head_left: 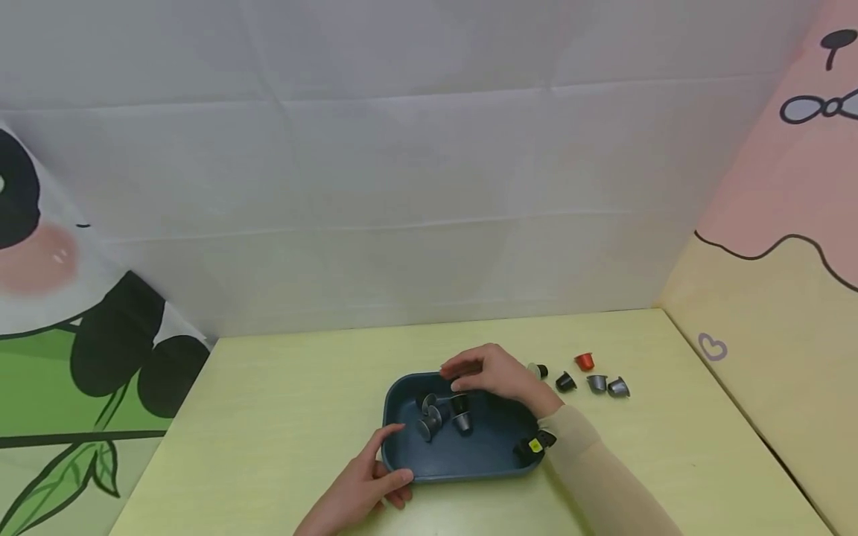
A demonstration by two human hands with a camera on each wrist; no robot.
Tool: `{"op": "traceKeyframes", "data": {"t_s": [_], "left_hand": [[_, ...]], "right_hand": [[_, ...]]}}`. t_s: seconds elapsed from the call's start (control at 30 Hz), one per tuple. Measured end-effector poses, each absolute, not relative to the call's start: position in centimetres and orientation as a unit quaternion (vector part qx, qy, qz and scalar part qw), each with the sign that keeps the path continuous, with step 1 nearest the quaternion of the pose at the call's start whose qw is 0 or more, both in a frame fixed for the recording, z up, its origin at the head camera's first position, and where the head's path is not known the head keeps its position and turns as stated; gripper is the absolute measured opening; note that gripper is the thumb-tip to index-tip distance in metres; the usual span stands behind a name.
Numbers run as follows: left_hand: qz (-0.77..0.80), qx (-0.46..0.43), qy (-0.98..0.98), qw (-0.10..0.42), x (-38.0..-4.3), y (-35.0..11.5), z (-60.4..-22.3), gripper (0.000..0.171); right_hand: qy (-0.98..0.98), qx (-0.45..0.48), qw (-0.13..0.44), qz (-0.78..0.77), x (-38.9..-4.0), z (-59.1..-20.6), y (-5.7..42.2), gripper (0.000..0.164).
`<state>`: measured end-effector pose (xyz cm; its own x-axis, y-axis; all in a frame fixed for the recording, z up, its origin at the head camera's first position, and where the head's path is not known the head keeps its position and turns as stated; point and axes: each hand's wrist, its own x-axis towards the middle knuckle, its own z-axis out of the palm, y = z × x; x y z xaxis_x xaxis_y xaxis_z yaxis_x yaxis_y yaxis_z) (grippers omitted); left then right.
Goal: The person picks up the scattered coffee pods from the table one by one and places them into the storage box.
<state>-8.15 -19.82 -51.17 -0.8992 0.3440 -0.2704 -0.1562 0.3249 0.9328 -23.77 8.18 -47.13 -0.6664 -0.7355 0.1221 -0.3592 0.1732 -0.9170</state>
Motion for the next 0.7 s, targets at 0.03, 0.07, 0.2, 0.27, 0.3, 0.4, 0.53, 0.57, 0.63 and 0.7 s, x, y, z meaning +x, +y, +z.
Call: {"op": "traceKeyframes", "data": {"t_s": [0.03,0.07,0.2,0.27,0.3,0.4,0.53,0.57,0.63,0.7], "left_hand": [[0.577,0.059,0.785,0.216,-8.1,-19.8,-51.2,0.070],[0.577,0.059,0.785,0.216,-8.1,-19.8,-51.2,0.070],[0.576,0.058,0.786,0.217,-8.1,-19.7,-51.2,0.071],[0.578,0.058,0.784,0.218,-8.1,-19.7,-51.1,0.071],[0.578,0.058,0.784,0.219,-8.1,-19.7,-51.1,0.071],[0.577,0.060,0.785,0.217,-8.0,-19.7,-50.9,0.071],[0.576,0.063,0.787,0.213,-8.1,-19.7,-51.0,0.070],[0.575,0.065,0.788,0.212,-8.1,-19.7,-51.1,0.070],[0.574,0.065,0.789,0.211,-8.1,-19.8,-51.2,0.070],[0.574,0.064,0.789,0.211,-8.1,-19.9,-51.4,0.070]], "right_hand": [[0.741,-0.368,0.176,-0.534,-23.7,-46.8,8.4,0.035],[0.739,-0.368,0.172,-0.537,-23.7,-46.5,8.5,0.035],[0.743,-0.351,0.163,-0.547,-23.5,-45.3,9.5,0.035],[0.750,-0.339,0.156,-0.546,-23.4,-44.8,10.1,0.035],[0.752,-0.333,0.155,-0.548,-23.4,-44.6,10.4,0.035],[0.758,-0.317,0.146,-0.551,-23.2,-44.2,11.6,0.035],[0.767,-0.299,0.133,-0.552,-23.1,-43.8,13.0,0.036],[0.769,-0.295,0.131,-0.551,-23.0,-43.6,13.4,0.037],[0.774,-0.290,0.125,-0.549,-22.9,-43.4,14.0,0.038],[0.777,-0.283,0.120,-0.549,-22.8,-43.3,14.6,0.038]]}}
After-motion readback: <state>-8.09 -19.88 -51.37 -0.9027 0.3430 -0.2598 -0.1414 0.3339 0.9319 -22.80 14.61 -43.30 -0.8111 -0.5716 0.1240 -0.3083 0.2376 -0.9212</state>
